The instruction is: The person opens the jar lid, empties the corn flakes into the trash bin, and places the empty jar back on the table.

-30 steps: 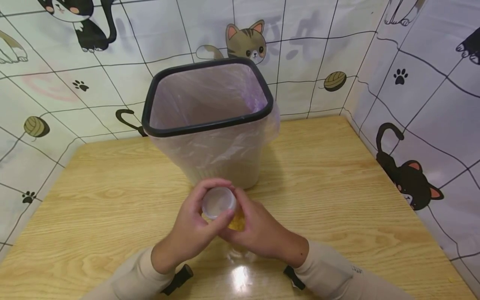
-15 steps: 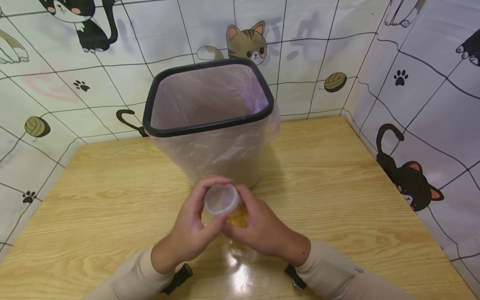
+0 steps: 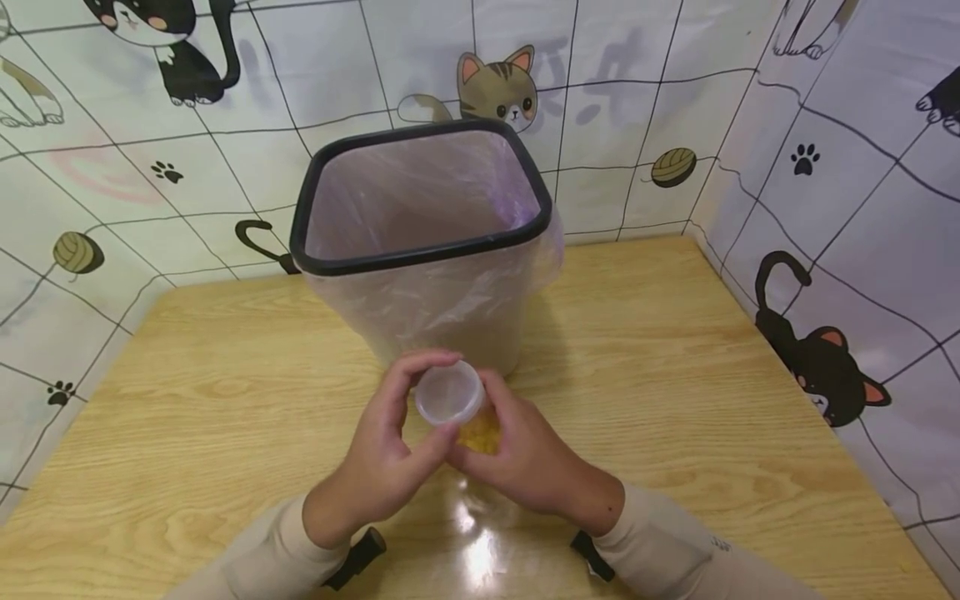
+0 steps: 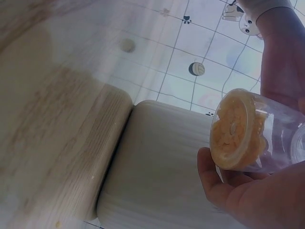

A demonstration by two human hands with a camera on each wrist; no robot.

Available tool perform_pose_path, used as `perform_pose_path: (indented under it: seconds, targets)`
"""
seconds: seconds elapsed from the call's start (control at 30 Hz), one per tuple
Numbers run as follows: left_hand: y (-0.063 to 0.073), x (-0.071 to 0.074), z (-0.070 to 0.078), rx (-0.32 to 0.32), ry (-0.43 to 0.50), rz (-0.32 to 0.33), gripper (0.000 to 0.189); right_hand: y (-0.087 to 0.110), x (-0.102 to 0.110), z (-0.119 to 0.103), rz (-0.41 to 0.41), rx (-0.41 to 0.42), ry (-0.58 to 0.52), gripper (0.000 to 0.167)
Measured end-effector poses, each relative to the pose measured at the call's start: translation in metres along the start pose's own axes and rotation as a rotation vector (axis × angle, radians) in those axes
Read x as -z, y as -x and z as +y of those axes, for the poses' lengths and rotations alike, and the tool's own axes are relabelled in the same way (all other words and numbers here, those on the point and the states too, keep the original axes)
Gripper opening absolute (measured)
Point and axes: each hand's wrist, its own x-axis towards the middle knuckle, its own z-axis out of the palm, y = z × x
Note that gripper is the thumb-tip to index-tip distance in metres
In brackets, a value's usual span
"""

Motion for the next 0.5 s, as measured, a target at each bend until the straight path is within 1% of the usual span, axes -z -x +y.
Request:
perform_pose_path:
  seconds: [0.3,0.5]
  targets:
    - [-0.0005,-0.0013,-0.0022,0.002,-0.036,0.040,0.054,-0.0010,0.0020,0.0014,-0.006,0.041,0.011,0.068]
    - [0.0001,-0.0021,-0.0024,0.008,-0.042,0.061,0.056,0.0003,0.0013,0.0000,0.009,0.011,0.011,0.062]
